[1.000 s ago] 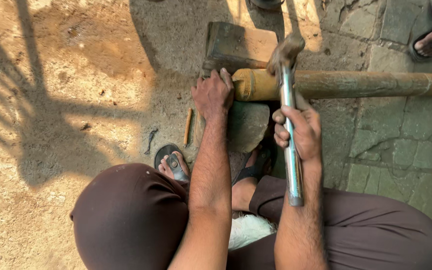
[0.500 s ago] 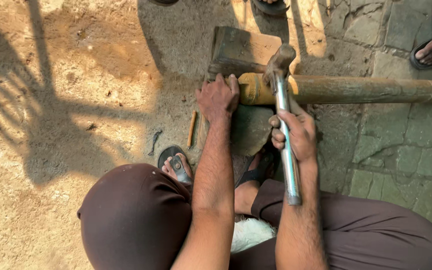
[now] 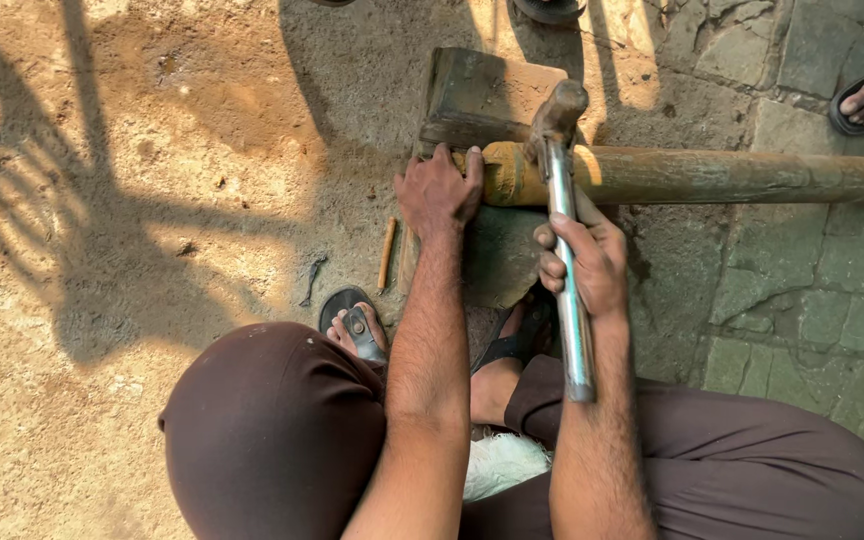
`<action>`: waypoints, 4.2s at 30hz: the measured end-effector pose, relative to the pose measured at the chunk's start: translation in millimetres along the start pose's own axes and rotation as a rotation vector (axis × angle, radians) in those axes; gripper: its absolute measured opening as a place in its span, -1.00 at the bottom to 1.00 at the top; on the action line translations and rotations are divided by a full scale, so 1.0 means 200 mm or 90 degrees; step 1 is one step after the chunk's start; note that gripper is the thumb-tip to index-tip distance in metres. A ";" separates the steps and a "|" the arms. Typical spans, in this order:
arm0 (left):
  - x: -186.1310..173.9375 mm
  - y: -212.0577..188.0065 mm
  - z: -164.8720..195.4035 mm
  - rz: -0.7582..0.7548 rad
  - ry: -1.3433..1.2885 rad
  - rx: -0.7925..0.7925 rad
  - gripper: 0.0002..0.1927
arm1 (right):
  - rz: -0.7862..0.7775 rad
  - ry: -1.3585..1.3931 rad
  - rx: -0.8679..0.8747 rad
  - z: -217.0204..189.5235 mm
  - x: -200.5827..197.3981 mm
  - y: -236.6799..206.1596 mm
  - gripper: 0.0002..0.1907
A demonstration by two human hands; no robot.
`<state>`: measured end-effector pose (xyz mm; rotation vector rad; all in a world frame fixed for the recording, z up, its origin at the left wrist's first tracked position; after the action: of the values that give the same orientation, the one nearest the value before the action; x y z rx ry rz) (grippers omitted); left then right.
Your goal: The person uses a hammer to repeatedly strike a metal pipe resting on a wooden block. The person adjusts the pipe's position and continues hammering along its length.
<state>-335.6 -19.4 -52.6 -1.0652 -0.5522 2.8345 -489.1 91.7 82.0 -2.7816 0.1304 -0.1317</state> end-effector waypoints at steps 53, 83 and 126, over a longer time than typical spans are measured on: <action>-0.06 -0.04 0.08 0.096 0.009 0.058 -0.39 | -0.009 -0.002 -0.025 0.10 -0.05 0.02 -0.43; -0.06 -0.05 0.10 0.110 0.034 0.029 -0.39 | 0.022 0.136 0.149 0.23 -0.01 0.01 -0.77; -0.01 -0.01 0.07 0.099 0.062 0.004 -0.41 | 0.056 0.035 0.159 0.28 -0.02 0.01 -0.74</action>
<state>-342.8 -22.2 -41.8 -1.2909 -0.4706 2.8925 -487.1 108.4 28.9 -2.5195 0.2339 -0.1891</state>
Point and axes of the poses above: each hand's wrist, its own y-axis towards the middle knuckle, its own x-axis out of the palm, z = x × y, the point moved 6 cm from there along y, towards the middle knuckle, and after that the axes turned 14 degrees about -y, right-handed, at the moved point
